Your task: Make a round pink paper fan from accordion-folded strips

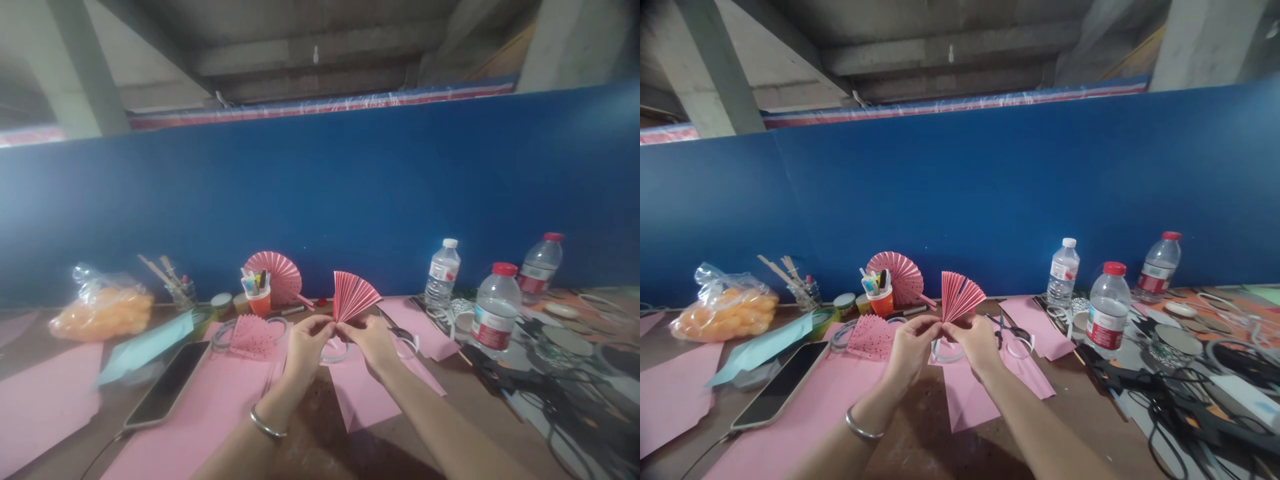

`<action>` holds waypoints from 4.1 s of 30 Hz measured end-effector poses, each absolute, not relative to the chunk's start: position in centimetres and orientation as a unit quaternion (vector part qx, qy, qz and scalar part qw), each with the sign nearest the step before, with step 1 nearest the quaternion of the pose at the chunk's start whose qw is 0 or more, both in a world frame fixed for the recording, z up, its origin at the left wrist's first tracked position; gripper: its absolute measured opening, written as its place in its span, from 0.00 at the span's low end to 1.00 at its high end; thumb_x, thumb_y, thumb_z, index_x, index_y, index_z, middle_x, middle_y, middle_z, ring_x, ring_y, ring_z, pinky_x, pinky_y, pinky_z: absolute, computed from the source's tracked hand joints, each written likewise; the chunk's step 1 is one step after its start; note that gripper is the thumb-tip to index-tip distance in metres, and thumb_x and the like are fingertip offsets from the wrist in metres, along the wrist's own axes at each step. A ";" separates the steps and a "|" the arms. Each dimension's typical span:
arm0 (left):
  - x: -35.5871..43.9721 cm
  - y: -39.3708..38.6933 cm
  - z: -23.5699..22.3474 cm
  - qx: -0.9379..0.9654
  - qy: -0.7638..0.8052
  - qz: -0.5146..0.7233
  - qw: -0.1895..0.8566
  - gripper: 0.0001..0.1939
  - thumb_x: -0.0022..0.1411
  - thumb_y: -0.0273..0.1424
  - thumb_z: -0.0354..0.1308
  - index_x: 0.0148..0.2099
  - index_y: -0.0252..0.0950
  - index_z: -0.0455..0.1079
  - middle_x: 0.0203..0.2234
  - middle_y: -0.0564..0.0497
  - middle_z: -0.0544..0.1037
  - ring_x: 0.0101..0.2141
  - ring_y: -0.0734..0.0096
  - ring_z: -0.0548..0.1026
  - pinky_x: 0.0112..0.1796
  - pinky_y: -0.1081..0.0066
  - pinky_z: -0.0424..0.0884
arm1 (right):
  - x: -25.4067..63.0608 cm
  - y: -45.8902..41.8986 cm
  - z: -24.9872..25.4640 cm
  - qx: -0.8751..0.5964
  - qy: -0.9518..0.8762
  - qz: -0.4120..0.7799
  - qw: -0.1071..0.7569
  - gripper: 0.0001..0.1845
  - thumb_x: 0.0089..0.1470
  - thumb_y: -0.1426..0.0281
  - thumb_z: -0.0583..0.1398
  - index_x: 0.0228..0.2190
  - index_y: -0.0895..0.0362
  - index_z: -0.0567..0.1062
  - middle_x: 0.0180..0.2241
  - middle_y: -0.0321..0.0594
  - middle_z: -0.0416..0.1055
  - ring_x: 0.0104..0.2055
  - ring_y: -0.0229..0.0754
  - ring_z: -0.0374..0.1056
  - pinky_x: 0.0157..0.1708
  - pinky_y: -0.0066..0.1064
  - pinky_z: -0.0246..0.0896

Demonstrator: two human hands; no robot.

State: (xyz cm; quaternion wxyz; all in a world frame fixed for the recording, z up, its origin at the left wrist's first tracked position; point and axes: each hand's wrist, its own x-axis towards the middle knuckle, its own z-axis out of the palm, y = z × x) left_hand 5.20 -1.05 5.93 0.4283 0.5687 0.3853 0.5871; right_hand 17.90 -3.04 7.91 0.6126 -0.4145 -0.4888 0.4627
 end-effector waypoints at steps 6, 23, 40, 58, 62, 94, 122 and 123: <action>5.3 -1.1 5.9 0.560 0.380 0.593 0.437 0.08 0.47 0.30 0.60 0.32 0.32 0.73 0.25 0.50 0.76 0.27 0.71 0.72 0.30 0.73 0.68 | 17.9 -3.1 8.0 -0.416 -0.488 0.457 0.616 0.09 0.37 0.68 0.64 0.22 0.62 0.77 0.18 0.39 0.71 0.21 0.39 0.65 0.24 0.30 0.61; 5.1 -1.2 6.3 0.602 0.401 0.575 0.383 0.07 0.48 0.29 0.58 0.31 0.34 0.74 0.25 0.50 0.77 0.26 0.71 0.72 0.29 0.74 0.67 | 18.0 -2.8 7.5 -0.402 -0.475 0.480 0.618 0.11 0.35 0.67 0.65 0.24 0.62 0.77 0.20 0.41 0.73 0.24 0.41 0.67 0.28 0.33 0.63; 5.1 -3.6 8.2 0.715 0.376 0.555 0.197 0.06 0.52 0.26 0.55 0.30 0.39 0.74 0.25 0.50 0.74 0.29 0.68 0.70 0.33 0.72 0.63 | 18.3 -2.7 6.8 -0.265 -0.503 0.530 0.629 0.12 0.37 0.67 0.66 0.27 0.59 0.74 0.24 0.37 0.69 0.28 0.38 0.63 0.29 0.29 0.58; 5.0 -4.2 8.5 0.739 0.385 0.514 0.203 0.03 0.54 0.27 0.53 0.30 0.35 0.68 0.24 0.53 0.71 0.27 0.75 0.67 0.30 0.75 0.61 | 19.5 -2.3 7.7 -0.201 -0.516 0.494 0.670 0.18 0.29 0.65 0.69 0.26 0.57 0.73 0.24 0.36 0.68 0.27 0.40 0.62 0.28 0.31 0.58; 5.2 -4.1 8.8 0.711 0.350 0.498 0.351 0.02 0.55 0.28 0.52 0.31 0.35 0.65 0.23 0.54 0.70 0.26 0.74 0.67 0.29 0.75 0.62 | 19.3 -2.4 7.5 -0.206 -0.532 0.495 0.656 0.10 0.34 0.69 0.67 0.23 0.59 0.73 0.22 0.36 0.68 0.25 0.39 0.63 0.27 0.32 0.58; 5.1 -4.3 11.0 0.597 0.340 0.537 0.489 0.12 0.50 0.33 0.60 0.36 0.31 0.71 0.31 0.47 0.77 0.32 0.67 0.73 0.34 0.71 0.68 | 17.4 -5.6 10.2 -0.317 -0.496 0.418 0.692 0.06 0.44 0.69 0.61 0.29 0.57 0.71 0.28 0.37 0.70 0.30 0.38 0.64 0.31 0.28 0.58; 5.3 -4.6 10.8 0.604 0.320 0.532 0.499 0.11 0.50 0.32 0.59 0.35 0.31 0.69 0.29 0.49 0.74 0.31 0.69 0.71 0.33 0.72 0.66 | 17.7 -5.8 10.0 -0.317 -0.509 0.427 0.677 0.07 0.45 0.70 0.59 0.21 0.57 0.64 0.21 0.31 0.59 0.23 0.33 0.55 0.25 0.25 0.51; 5.3 -4.6 10.8 0.603 0.320 0.537 0.495 0.11 0.50 0.32 0.59 0.36 0.31 0.69 0.29 0.49 0.74 0.31 0.69 0.71 0.34 0.72 0.66 | 17.7 -5.8 10.0 -0.316 -0.512 0.425 0.676 0.07 0.45 0.70 0.58 0.21 0.57 0.63 0.21 0.31 0.58 0.23 0.33 0.55 0.25 0.25 0.51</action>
